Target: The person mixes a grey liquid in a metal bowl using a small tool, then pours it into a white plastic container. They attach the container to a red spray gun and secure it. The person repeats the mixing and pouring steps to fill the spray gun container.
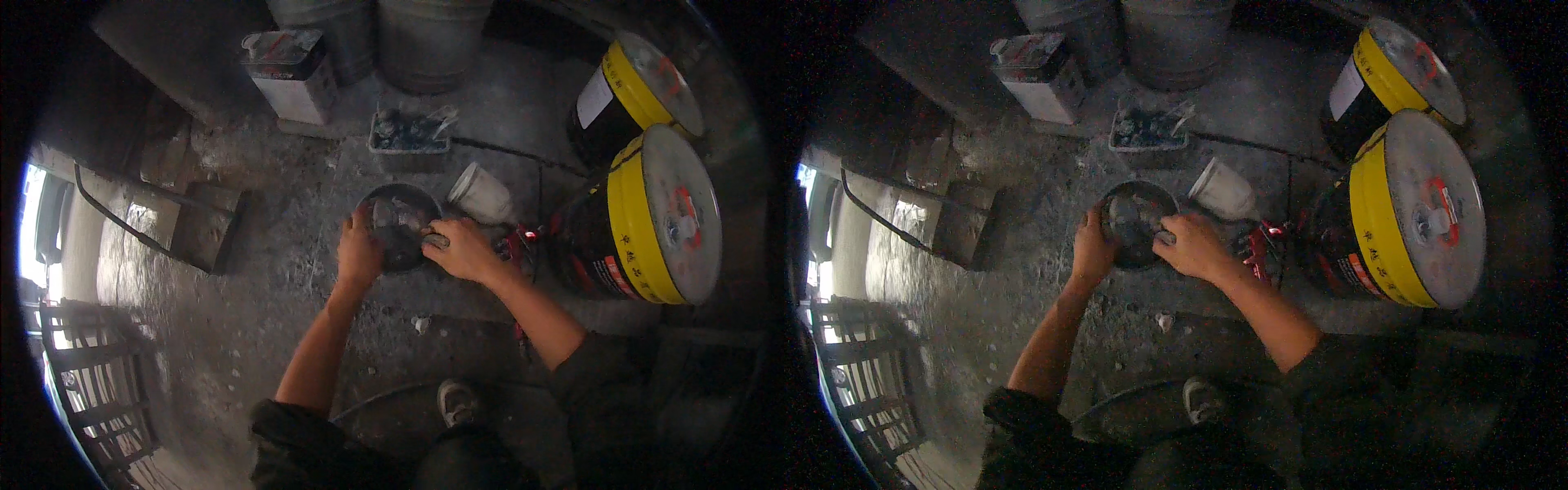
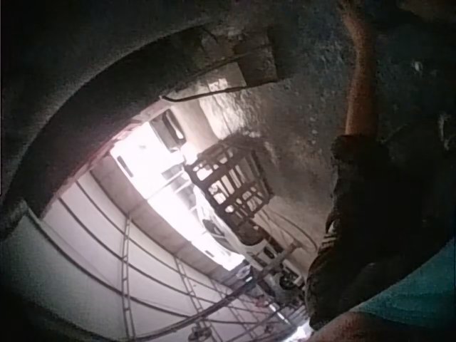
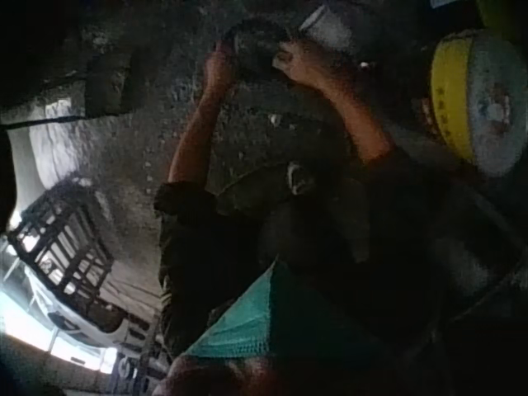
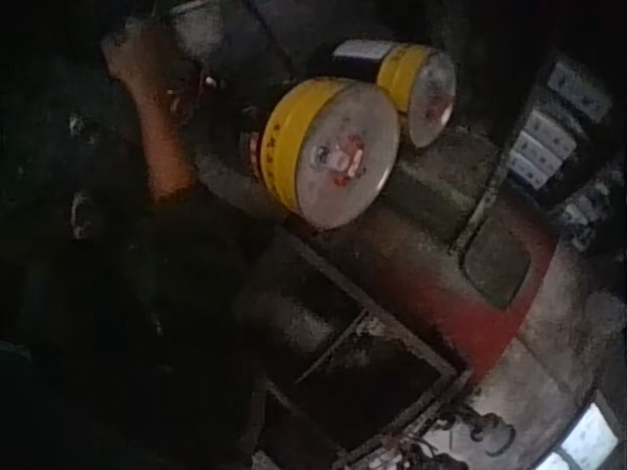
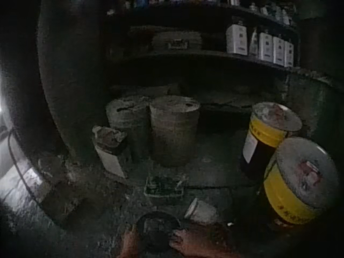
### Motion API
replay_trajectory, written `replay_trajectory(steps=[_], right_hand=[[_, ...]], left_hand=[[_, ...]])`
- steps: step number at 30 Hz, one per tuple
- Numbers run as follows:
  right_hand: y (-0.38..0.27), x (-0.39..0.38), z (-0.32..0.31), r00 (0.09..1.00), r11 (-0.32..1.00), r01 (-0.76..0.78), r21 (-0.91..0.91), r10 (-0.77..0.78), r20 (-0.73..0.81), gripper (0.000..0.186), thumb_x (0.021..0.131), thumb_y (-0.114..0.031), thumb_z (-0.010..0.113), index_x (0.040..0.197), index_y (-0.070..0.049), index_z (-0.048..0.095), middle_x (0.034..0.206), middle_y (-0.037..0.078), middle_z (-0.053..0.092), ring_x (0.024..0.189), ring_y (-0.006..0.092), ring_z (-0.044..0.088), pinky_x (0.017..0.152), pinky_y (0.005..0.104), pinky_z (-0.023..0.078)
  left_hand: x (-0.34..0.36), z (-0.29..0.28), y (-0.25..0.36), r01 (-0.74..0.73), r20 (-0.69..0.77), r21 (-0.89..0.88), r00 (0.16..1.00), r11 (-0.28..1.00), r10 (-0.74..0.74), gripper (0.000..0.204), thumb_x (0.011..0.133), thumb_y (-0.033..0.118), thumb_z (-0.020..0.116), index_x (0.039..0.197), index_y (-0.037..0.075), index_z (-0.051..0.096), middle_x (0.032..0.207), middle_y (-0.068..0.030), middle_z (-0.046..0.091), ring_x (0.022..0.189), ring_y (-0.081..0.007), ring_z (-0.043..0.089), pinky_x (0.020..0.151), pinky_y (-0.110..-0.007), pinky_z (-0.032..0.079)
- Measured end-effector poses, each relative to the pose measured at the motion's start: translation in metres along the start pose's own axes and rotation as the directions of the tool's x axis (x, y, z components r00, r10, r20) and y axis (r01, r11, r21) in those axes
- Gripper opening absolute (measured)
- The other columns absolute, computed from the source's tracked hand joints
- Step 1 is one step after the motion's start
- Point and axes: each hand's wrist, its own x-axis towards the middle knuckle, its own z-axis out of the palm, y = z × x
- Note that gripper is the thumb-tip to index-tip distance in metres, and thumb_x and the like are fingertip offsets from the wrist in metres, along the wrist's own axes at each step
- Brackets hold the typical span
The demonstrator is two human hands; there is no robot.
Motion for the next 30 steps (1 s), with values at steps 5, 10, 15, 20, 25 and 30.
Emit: replay_trajectory(steps=[5, 10, 15, 20, 25, 30], right_hand=[[0.000, -0.012, 0.008, 0.994, 0.958, 0.105, 0.268, -0.097, -0.042, 0.024, 0.081, -0.017, 0.070, 0.095, 0.001, 0.064, 0.092, 0.016, 0.065, 0.086, 0.0381, 0.064, 0.074, 0.0451, 0.051], [0.013, -0.017, 0.020, 0.944, 0.948, 0.305, -0.086, -0.313, -0.105, 0.021, 0.083, -0.016, 0.069, 0.095, 0.001, 0.064, 0.084, 0.014, 0.061, 0.085, 0.0359, 0.063, 0.073, 0.0424, 0.051], [0.011, -0.012, 0.013, 0.997, 0.967, 0.074, 0.242, -0.068, -0.032, 0.022, 0.083, -0.017, 0.069, 0.099, -0.002, 0.066, 0.087, 0.014, 0.060, 0.087, 0.0354, 0.062, 0.075, 0.0412, 0.051], [0.018, -0.015, 0.000, 0.988, 0.957, 0.125, 0.261, -0.143, 0.050, 0.023, 0.083, -0.019, 0.069, 0.099, -0.002, 0.066, 0.092, 0.014, 0.061, 0.089, 0.0345, 0.063, 0.074, 0.0413, 0.051], [0.019, -0.011, 0.011, 0.931, 0.922, 0.365, -0.130, -0.361, 0.048, 0.027, 0.082, -0.019, 0.071, 0.102, -0.002, 0.066, 0.099, 0.013, 0.063, 0.091, 0.0347, 0.063, 0.075, 0.0427, 0.051], [0.032, -0.021, 0.015, 0.995, 0.970, 0.059, 0.236, -0.036, -0.098, 0.032, 0.083, -0.024, 0.073, 0.106, -0.003, 0.067, 0.102, 0.013, 0.064, 0.089, 0.0339, 0.064, 0.074, 0.0409, 0.052]], left_hand=[[0.010, -0.006, -0.005, 0.074, 0.132, -0.016, 0.989, 0.997, -0.071, 0.067, 0.076, 0.002, 0.059, 0.140, 0.013, 0.044, 0.122, -0.0238, 0.061, 0.103, -0.0403, 0.063, 0.083, -0.046, 0.052], [0.030, -0.006, -0.013, 0.070, 0.302, 0.143, 0.947, 0.987, -0.111, 0.066, 0.074, -0.001, 0.056, 0.138, 0.010, 0.048, 0.125, -0.0240, 0.059, 0.112, -0.0431, 0.058, 0.093, -0.049, 0.048], [0.015, 0.022, -0.031, -0.110, 0.030, -0.001, 0.993, 0.994, 0.110, 0.064, 0.072, -0.001, 0.059, 0.134, 0.008, 0.048, 0.120, -0.0220, 0.061, 0.111, -0.0428, 0.058, 0.095, -0.049, 0.047], [0.020, -0.001, -0.004, -0.049, 0.081, -0.144, 0.995, 0.988, 0.061, 0.053, 0.073, -0.001, 0.061, 0.125, 0.007, 0.051, 0.106, -0.0187, 0.066, 0.108, -0.0422, 0.060, 0.091, -0.049, 0.049], [0.039, -0.004, -0.020, -0.030, 0.325, 0.244, 0.944, 0.969, -0.053, 0.062, 0.074, 0.005, 0.067, 0.133, 0.005, 0.050, 0.125, -0.0205, 0.061, 0.114, -0.0400, 0.059, 0.096, -0.045, 0.049], [0.030, 0.018, -0.010, -0.202, 0.078, 0.032, 0.977, 0.979, 0.199, 0.050, 0.073, 0.003, 0.064, 0.122, 0.007, 0.056, 0.114, -0.0204, 0.063, 0.110, -0.0427, 0.058, 0.090, -0.049, 0.049]])
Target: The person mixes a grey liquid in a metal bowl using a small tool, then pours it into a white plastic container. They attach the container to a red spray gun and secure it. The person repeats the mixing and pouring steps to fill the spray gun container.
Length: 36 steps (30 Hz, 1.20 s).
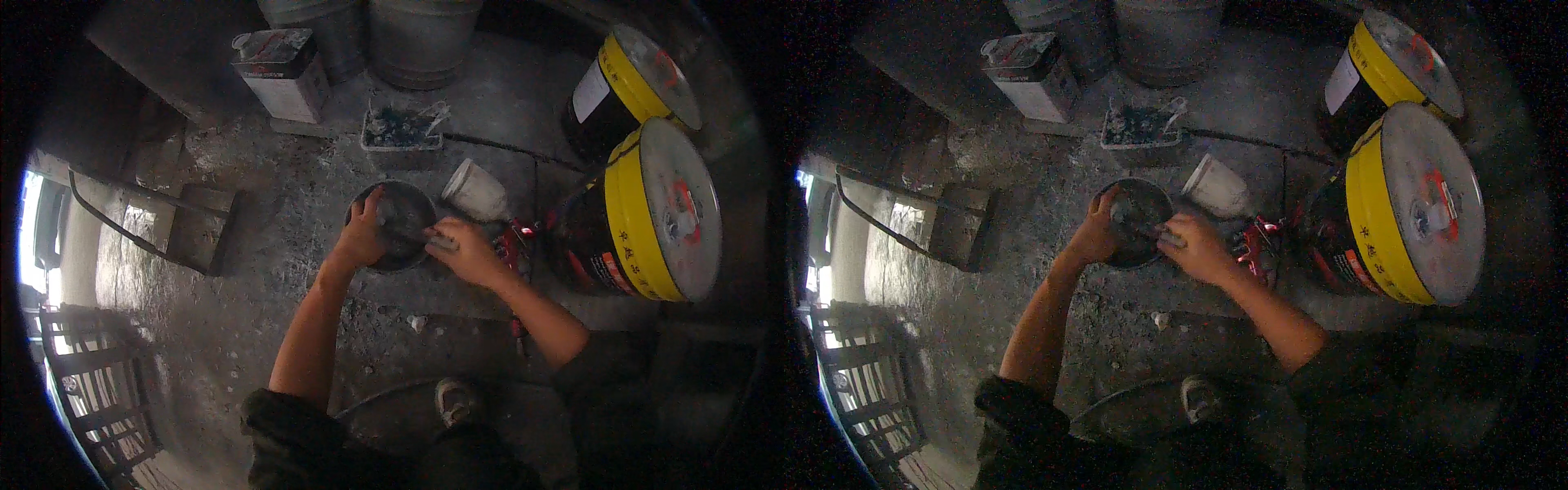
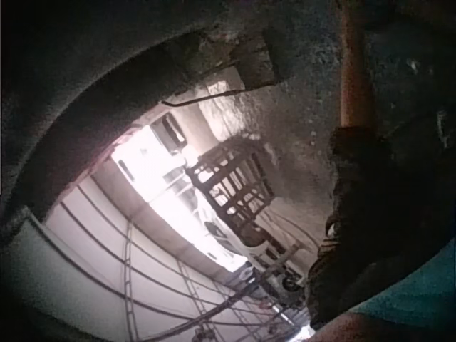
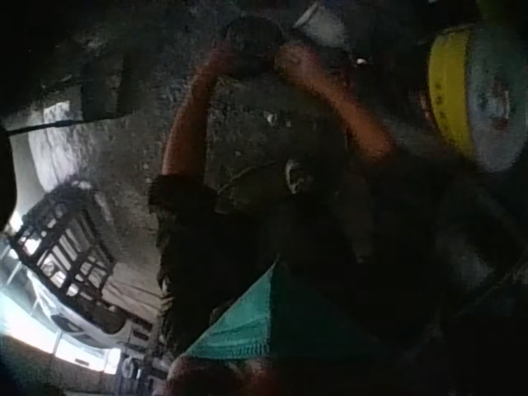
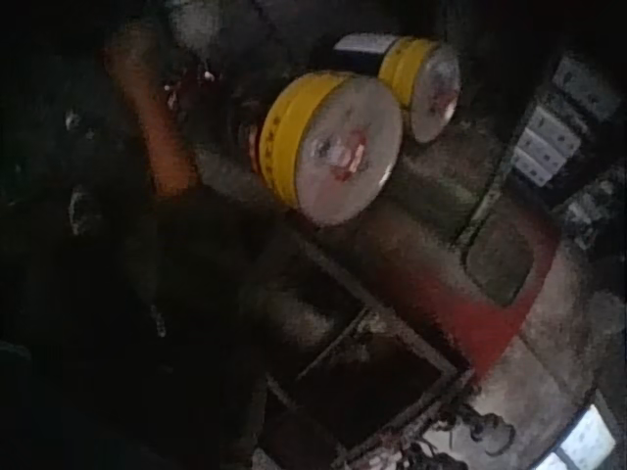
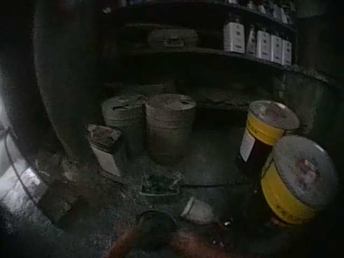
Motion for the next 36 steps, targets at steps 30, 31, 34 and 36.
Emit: replay_trajectory(steps=[30, 31, 34, 36], right_hand=[[-0.037, 0.020, -0.019, 0.924, 0.979, 0.017, -0.201, 0.062, 0.378, 0.028, 0.086, -0.021, 0.069, 0.107, -0.002, 0.069, 0.095, 0.019, 0.070, 0.092, 0.0355, 0.067, 0.081, 0.0434, 0.051], [-0.045, 0.022, -0.020, 0.928, 0.994, -0.027, -0.107, 0.065, 0.367, 0.029, 0.086, -0.021, 0.070, 0.109, -0.002, 0.069, 0.097, 0.018, 0.070, 0.093, 0.0333, 0.067, 0.082, 0.0415, 0.051], [-0.051, 0.027, -0.041, 0.954, 0.973, -0.190, 0.134, 0.150, 0.261, 0.032, 0.086, -0.020, 0.071, 0.113, -0.003, 0.069, 0.103, 0.017, 0.071, 0.097, 0.0263, 0.068, 0.086, 0.0359, 0.051], [-0.058, 0.023, -0.039, 0.994, 0.994, -0.106, -0.007, 0.107, 0.016, 0.032, 0.086, -0.020, 0.072, 0.112, -0.001, 0.069, 0.102, 0.015, 0.072, 0.097, 0.0237, 0.068, 0.087, 0.0350, 0.051]], left_hand=[[-0.021, -0.030, 0.009, 0.197, 0.045, -0.140, 0.980, 0.970, -0.192, 0.054, 0.074, -0.002, 0.059, 0.125, 0.014, 0.063, 0.104, -0.0192, 0.069, 0.094, -0.0352, 0.068, 0.082, -0.042, 0.054], [-0.023, -0.029, 0.004, 0.195, 0.042, -0.139, 0.981, 0.971, -0.191, 0.055, 0.073, -0.003, 0.060, 0.126, 0.013, 0.063, 0.104, -0.0187, 0.070, 0.093, -0.0333, 0.069, 0.082, -0.039, 0.054], [-0.013, -0.033, 0.025, 0.161, 0.180, 0.076, 0.968, 0.984, -0.173, 0.054, 0.075, 0.000, 0.060, 0.126, 0.015, 0.064, 0.105, -0.0187, 0.069, 0.090, -0.0332, 0.070, 0.081, -0.040, 0.055], [-0.022, -0.028, 0.007, 0.136, 0.075, 0.018, 0.988, 0.991, -0.137, 0.056, 0.075, 0.002, 0.059, 0.128, 0.018, 0.062, 0.103, -0.0189, 0.069, 0.093, -0.0354, 0.068, 0.081, -0.045, 0.054]])
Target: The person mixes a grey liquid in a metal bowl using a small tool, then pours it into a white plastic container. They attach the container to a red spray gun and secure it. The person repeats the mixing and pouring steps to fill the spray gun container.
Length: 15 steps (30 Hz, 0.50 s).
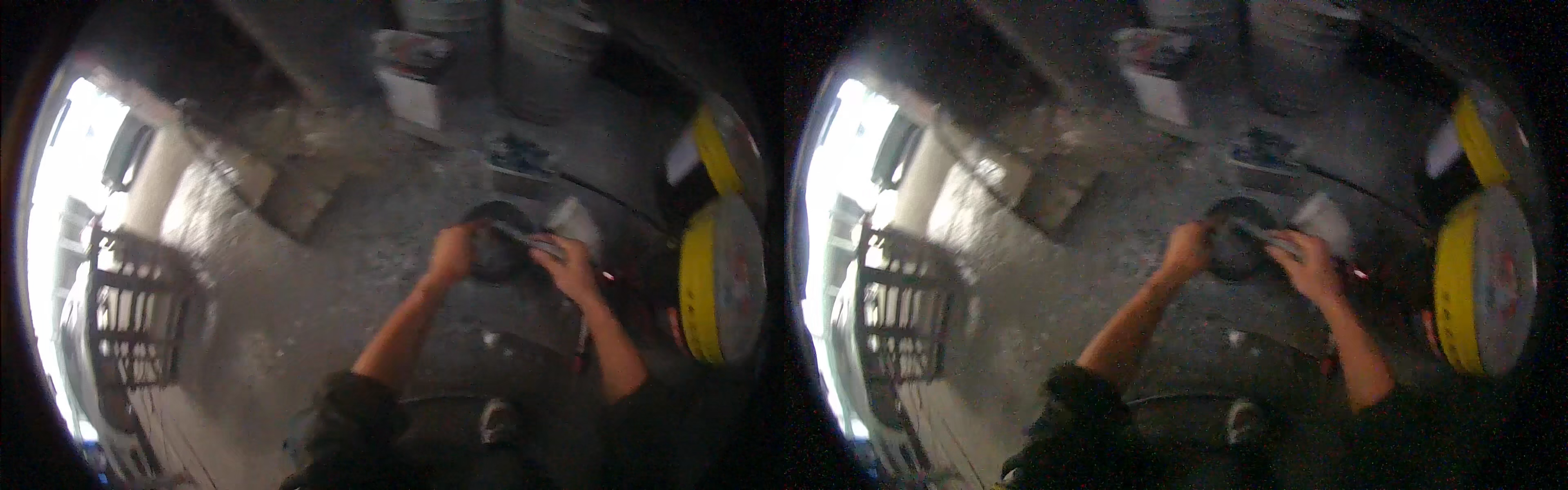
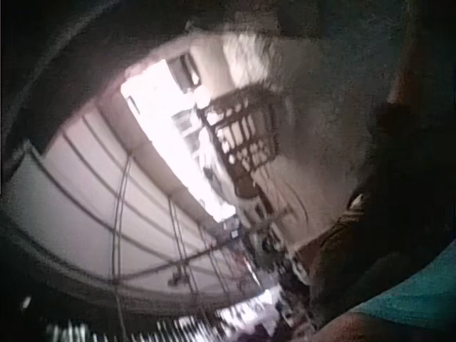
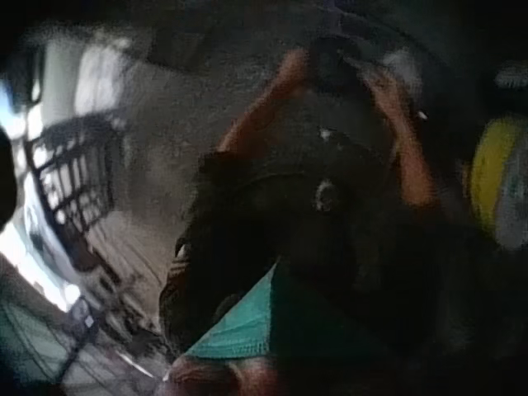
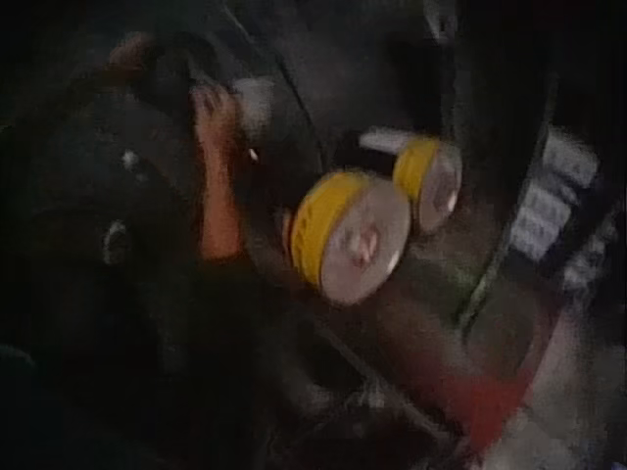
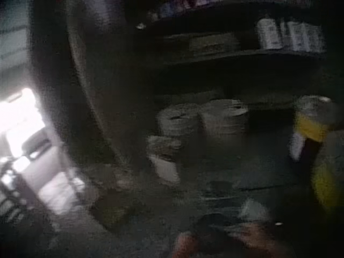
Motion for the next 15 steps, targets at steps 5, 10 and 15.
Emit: replay_trajectory(steps=[5, 10, 15], right_hand=[[0.046, -0.011, 0.020, 0.963, 0.930, -0.268, 0.251, 0.248, 0.106, 0.028, 0.088, -0.018, 0.071, 0.105, 0.004, 0.068, 0.095, 0.014, 0.070, 0.088, 0.0237, 0.067, 0.081, 0.0339, 0.051], [0.035, -0.006, 0.035, 0.949, 0.854, -0.263, 0.448, 0.312, -0.038, 0.031, 0.089, -0.019, 0.070, 0.109, 0.004, 0.066, 0.095, 0.011, 0.069, 0.088, 0.0241, 0.066, 0.081, 0.0329, 0.052], [0.119, -0.020, 0.041, 0.933, 0.939, -0.290, 0.185, 0.321, -0.161, 0.031, 0.090, -0.018, 0.068, 0.112, 0.003, 0.065, 0.096, 0.013, 0.068, 0.093, 0.0250, 0.064, 0.086, 0.0360, 0.050]], left_hand=[[0.000, 0.011, 0.002, 0.002, -0.081, -0.185, 0.997, 0.983, -0.017, 0.060, 0.070, -0.002, 0.061, 0.127, 0.017, 0.063, 0.102, -0.0207, 0.069, 0.092, -0.0400, 0.067, 0.081, -0.045, 0.054], [-0.005, 0.016, -0.001, -0.002, -0.116, -0.191, 0.993, 0.982, -0.021, 0.061, 0.068, -0.006, 0.061, 0.126, 0.015, 0.064, 0.103, -0.0218, 0.068, 0.092, -0.0408, 0.067, 0.078, -0.044, 0.055], [-0.004, 0.008, 0.017, 0.034, -0.114, -0.181, 0.992, 0.983, -0.055, 0.061, 0.068, -0.007, 0.059, 0.125, 0.015, 0.065, 0.101, -0.0213, 0.069, 0.091, -0.0401, 0.067, 0.080, -0.046, 0.055]])
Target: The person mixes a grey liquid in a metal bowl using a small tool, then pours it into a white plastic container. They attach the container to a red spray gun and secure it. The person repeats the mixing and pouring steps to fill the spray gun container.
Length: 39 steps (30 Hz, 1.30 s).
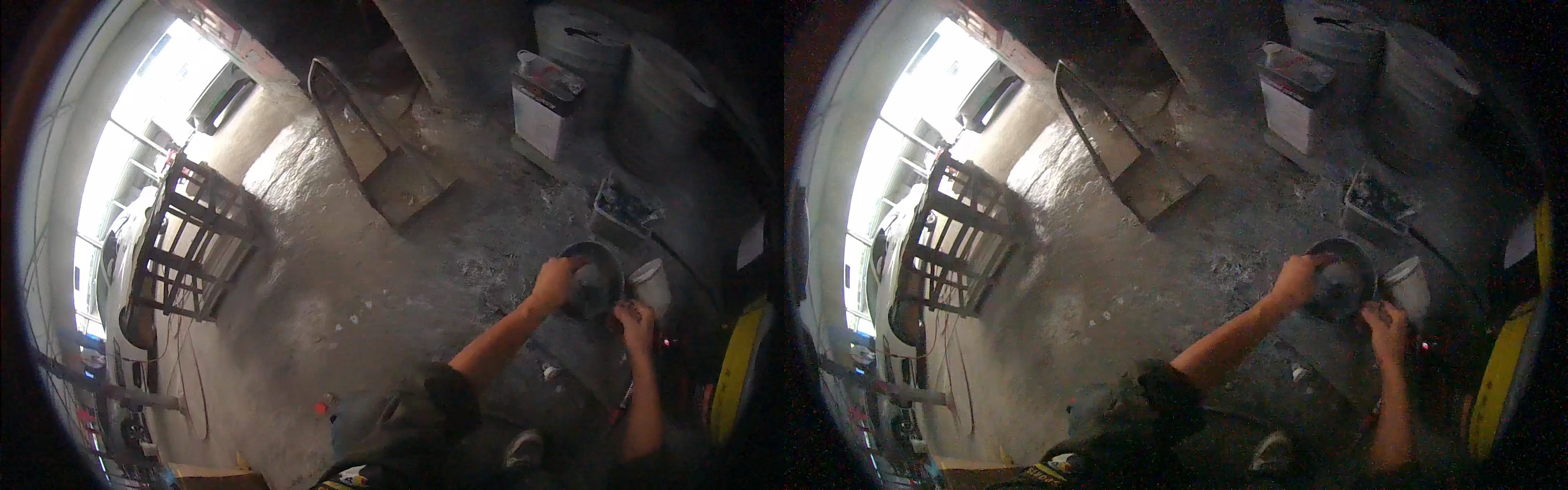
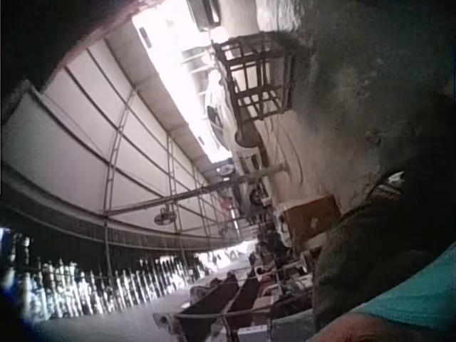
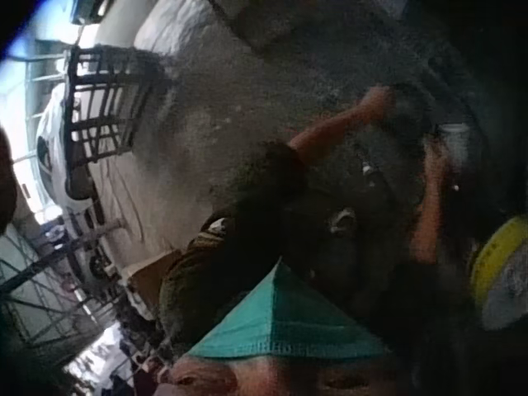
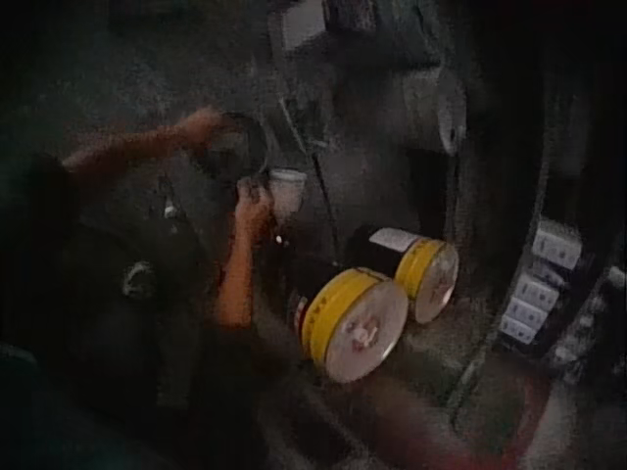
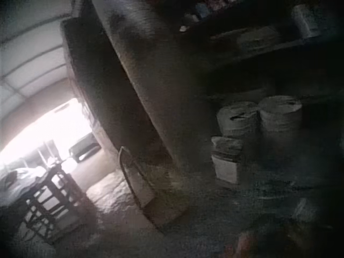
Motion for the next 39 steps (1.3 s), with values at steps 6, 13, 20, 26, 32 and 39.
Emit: replay_trajectory(steps=[6, 13, 20, 26, 32, 39], right_hand=[[-0.089, -0.018, -0.001, 1.000, 1.000, 0.001, -0.030, -0.001, 0.000, 0.032, 0.088, -0.022, 0.069, 0.109, 0.001, 0.068, 0.104, 0.014, 0.070, 0.097, 0.0267, 0.065, 0.088, 0.0390, 0.048], [-0.106, -0.025, 0.016, 0.998, 0.951, 0.027, 0.309, -0.042, 0.042, 0.025, 0.084, -0.018, 0.072, 0.102, 0.001, 0.072, 0.092, 0.008, 0.073, 0.085, 0.0166, 0.067, 0.078, 0.0303, 0.051], [-0.076, -0.029, 0.009, 0.993, 0.968, -0.063, 0.241, 0.037, 0.112, 0.027, 0.085, -0.019, 0.072, 0.097, 0.004, 0.070, 0.085, 0.008, 0.072, 0.079, 0.0148, 0.067, 0.071, 0.0284, 0.051], [-0.100, -0.022, -0.016, 0.979, 0.838, -0.203, 0.506, 0.181, 0.093, 0.021, 0.091, -0.012, 0.063, 0.107, 0.003, 0.065, 0.086, 0.014, 0.071, 0.070, 0.0178, 0.069, 0.059, 0.0258, 0.052], [-0.116, -0.027, -0.029, 0.996, 0.991, -0.071, 0.114, 0.064, 0.070, 0.021, 0.089, -0.015, 0.065, 0.101, 0.002, 0.067, 0.085, 0.012, 0.072, 0.071, 0.0181, 0.069, 0.062, 0.0302, 0.052], [-0.076, -0.017, 0.002, 0.983, 0.981, 0.156, -0.112, -0.144, 0.115, 0.023, 0.086, -0.015, 0.067, 0.101, 0.002, 0.068, 0.086, 0.012, 0.071, 0.079, 0.0196, 0.068, 0.069, 0.0315, 0.053]], left_hand=[[0.002, 0.001, 0.002, 0.035, 0.022, 0.100, 0.999, 0.994, -0.038, 0.058, 0.067, 0.001, 0.063, 0.123, 0.015, 0.066, 0.097, -0.0194, 0.070, 0.090, -0.0396, 0.067, 0.082, -0.045, 0.055], [0.002, -0.006, 0.001, 0.035, 0.081, 0.031, 0.996, 0.999, -0.038, 0.056, 0.070, 0.011, 0.069, 0.125, 0.017, 0.065, 0.096, -0.0179, 0.071, 0.086, -0.0341, 0.070, 0.077, -0.042, 0.055], [-0.003, -0.014, 0.013, 0.016, 0.085, 0.049, 0.996, 0.999, -0.020, 0.059, 0.067, 0.006, 0.064, 0.125, 0.016, 0.066, 0.086, -0.0149, 0.071, 0.078, -0.0332, 0.069, 0.073, -0.040, 0.056], [-0.001, -0.019, -0.025, -0.004, 0.093, 0.250, 0.995, 0.968, -0.020, 0.047, 0.072, 0.011, 0.068, 0.119, 0.009, 0.068, 0.093, -0.0177, 0.072, 0.078, -0.0289, 0.072, 0.071, -0.039, 0.056], [0.001, -0.022, -0.020, 0.273, 0.098, -0.212, 0.961, 0.938, -0.257, 0.030, 0.073, 0.008, 0.063, 0.102, 0.008, 0.071, 0.094, -0.0149, 0.070, 0.090, -0.0347, 0.067, 0.080, -0.042, 0.053], [0.005, -0.006, -0.020, 0.002, -0.041, 0.068, 0.999, 0.998, 0.000, 0.043, 0.077, 0.005, 0.069, 0.120, 0.005, 0.064, 0.097, -0.0189, 0.071, 0.089, -0.0314, 0.070, 0.079, -0.041, 0.054]])
